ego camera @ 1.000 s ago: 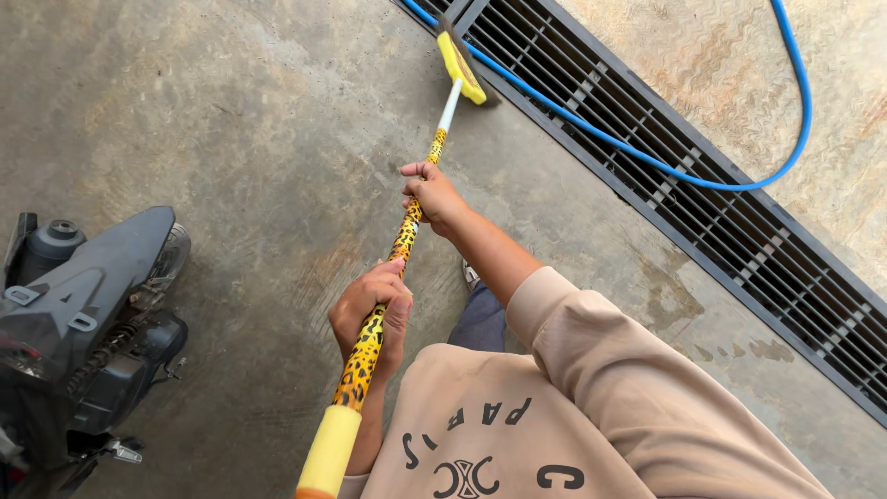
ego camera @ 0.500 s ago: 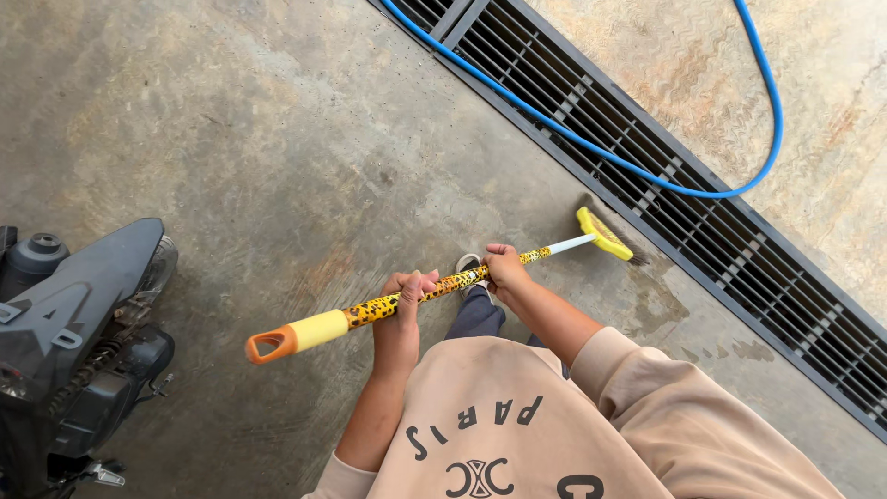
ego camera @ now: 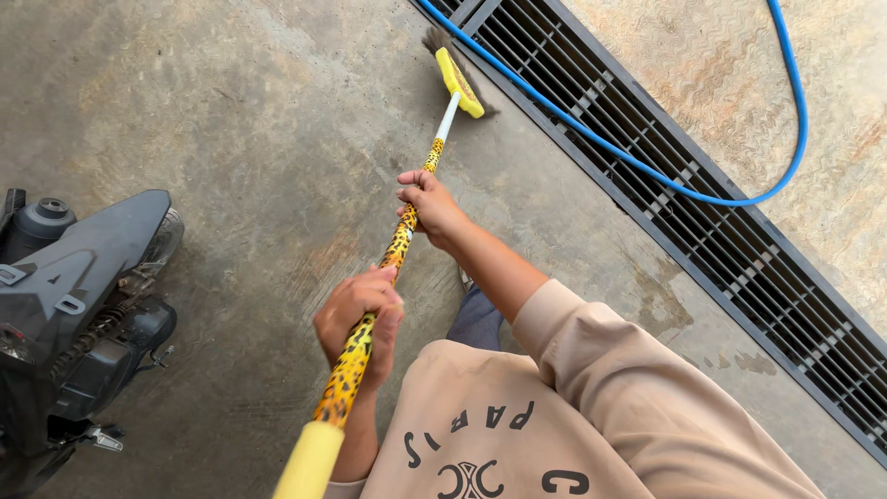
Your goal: The person sweeps a concrete floor using a broom, moving dirt and debris around parked scooters and towards a metal drainage grate.
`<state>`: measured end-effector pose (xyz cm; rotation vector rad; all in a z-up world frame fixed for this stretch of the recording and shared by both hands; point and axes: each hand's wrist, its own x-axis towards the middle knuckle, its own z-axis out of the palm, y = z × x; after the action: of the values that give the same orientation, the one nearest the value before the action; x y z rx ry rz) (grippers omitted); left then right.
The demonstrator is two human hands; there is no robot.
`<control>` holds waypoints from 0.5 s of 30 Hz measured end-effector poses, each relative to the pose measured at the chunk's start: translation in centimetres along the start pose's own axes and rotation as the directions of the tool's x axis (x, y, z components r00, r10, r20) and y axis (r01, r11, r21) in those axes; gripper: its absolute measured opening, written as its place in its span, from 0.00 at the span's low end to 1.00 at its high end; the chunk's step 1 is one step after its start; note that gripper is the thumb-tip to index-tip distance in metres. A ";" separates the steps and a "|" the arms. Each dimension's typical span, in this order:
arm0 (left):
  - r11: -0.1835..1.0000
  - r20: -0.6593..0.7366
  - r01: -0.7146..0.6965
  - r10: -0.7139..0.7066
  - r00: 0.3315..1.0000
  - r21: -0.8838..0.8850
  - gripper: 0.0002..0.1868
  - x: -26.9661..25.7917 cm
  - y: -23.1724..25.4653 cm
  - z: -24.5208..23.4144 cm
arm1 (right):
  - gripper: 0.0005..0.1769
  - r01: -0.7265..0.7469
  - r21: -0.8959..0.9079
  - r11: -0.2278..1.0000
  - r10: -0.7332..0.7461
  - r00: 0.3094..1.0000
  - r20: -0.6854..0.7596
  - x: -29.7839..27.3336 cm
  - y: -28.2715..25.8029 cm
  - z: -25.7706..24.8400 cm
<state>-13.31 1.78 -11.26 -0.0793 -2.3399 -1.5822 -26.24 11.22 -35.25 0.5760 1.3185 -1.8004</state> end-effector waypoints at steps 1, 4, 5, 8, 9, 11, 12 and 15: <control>1.000 0.006 -0.027 0.027 1.000 -0.003 0.19 0.1 0.6 -1.3 | 0.17 -0.003 0.120 0.993 0.003 1.000 0.005 -2.0 -0.4 1.2; 0.995 -0.002 -0.062 0.062 0.998 -0.083 0.22 -0.1 1.4 -5.0 | 0.20 -0.029 0.341 0.940 0.017 0.999 0.039 -8.4 -0.6 2.7; 0.974 -0.014 -0.040 0.038 0.999 -0.221 0.22 -0.1 1.2 -6.1 | 0.22 -0.053 0.358 0.932 0.046 0.999 0.027 -10.4 0.0 2.5; 0.891 0.073 0.117 -0.095 0.993 -0.439 0.22 -0.3 -1.3 -5.8 | 0.25 -0.060 0.422 0.905 0.101 0.992 -0.074 -12.9 2.4 0.1; 0.827 0.173 0.265 -0.204 0.963 -0.497 0.22 -0.3 -2.5 -5.3 | 0.26 -0.056 0.466 0.883 0.143 0.978 -0.153 -12.7 3.9 -1.4; 0.773 0.353 0.386 -0.223 0.908 -0.503 0.21 -0.1 -5.1 -2.1 | 0.26 -0.024 0.516 0.856 0.191 0.943 -0.273 -11.4 7.6 -5.5; 0.762 0.410 0.413 -0.212 0.887 -0.499 0.20 -0.3 -5.9 0.2 | 0.25 -0.033 0.482 0.876 0.232 0.904 -0.360 -10.4 9.6 -7.6; 0.771 0.506 0.523 -0.308 0.806 -0.363 0.18 -1.4 -5.5 4.5 | 0.24 0.001 0.500 0.866 0.235 0.883 -0.407 -6.9 15.2 -11.6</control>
<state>-14.22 3.95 -18.13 0.0079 -2.2882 -2.6077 -11.02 22.56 -42.64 1.4075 1.0678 -1.9690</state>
